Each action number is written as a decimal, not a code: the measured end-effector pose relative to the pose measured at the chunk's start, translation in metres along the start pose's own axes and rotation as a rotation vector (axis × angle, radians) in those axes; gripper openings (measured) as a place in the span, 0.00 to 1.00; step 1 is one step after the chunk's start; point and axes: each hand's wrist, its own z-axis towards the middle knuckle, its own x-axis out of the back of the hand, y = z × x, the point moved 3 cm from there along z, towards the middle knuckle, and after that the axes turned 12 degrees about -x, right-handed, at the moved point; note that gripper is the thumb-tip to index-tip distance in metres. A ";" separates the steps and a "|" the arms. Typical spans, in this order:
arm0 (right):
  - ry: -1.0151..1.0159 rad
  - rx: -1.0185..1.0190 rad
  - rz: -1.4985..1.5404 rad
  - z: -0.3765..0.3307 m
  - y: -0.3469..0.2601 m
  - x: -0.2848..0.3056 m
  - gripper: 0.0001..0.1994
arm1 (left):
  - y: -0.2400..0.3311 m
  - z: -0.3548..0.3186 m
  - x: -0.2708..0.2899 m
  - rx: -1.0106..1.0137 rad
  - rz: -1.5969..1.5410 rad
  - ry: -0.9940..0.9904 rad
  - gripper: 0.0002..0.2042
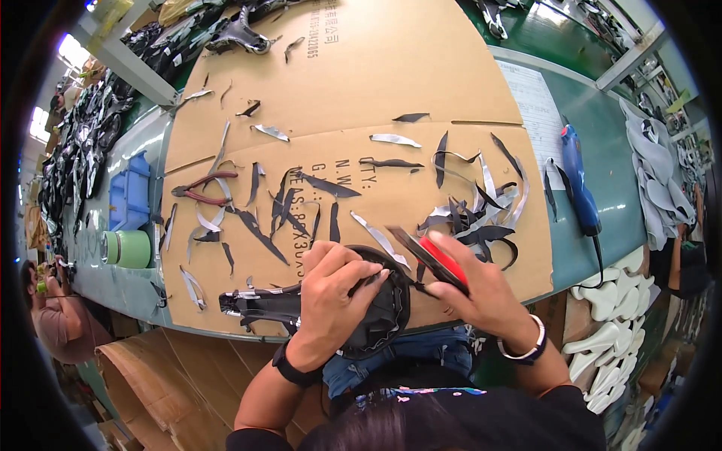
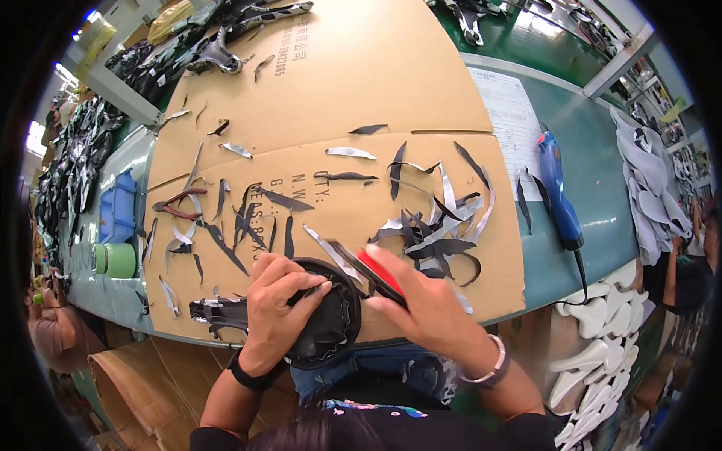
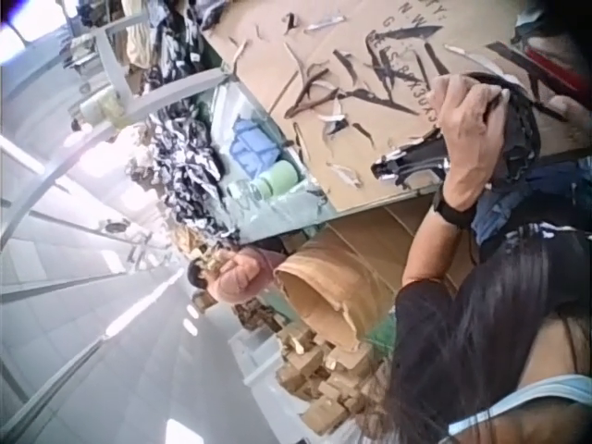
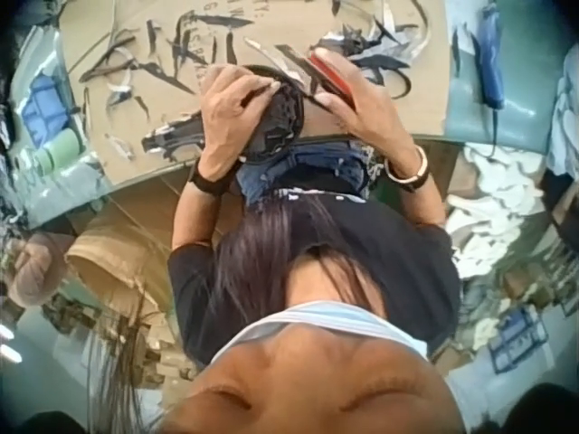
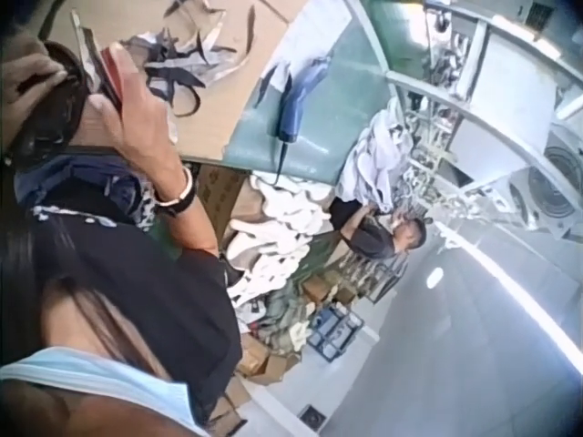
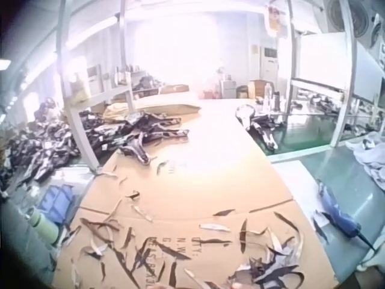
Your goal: The person picks up a bicycle saddle and trims excess material from its edges using a utility knife. They repeatedly turn the saddle to reach different sides, occasionally clearing scraps from the cardboard workspace by hand before picking up another saddle to repeat the process.
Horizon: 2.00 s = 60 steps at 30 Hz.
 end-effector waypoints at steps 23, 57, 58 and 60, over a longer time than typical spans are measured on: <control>-0.232 -0.296 -0.176 -0.081 -0.013 -0.014 0.26 | -0.024 -0.009 0.036 0.295 -0.376 0.267 0.12; 0.005 -0.094 0.253 -0.041 -0.022 -0.035 0.37 | 0.045 -0.106 0.018 0.430 0.034 0.529 0.13; 0.008 -0.091 0.253 -0.022 -0.028 -0.043 0.37 | 0.047 -0.105 0.019 0.426 0.034 0.530 0.13; 0.007 0.181 0.151 0.007 -0.034 -0.056 0.37 | 0.052 -0.096 0.020 0.319 0.120 0.476 0.13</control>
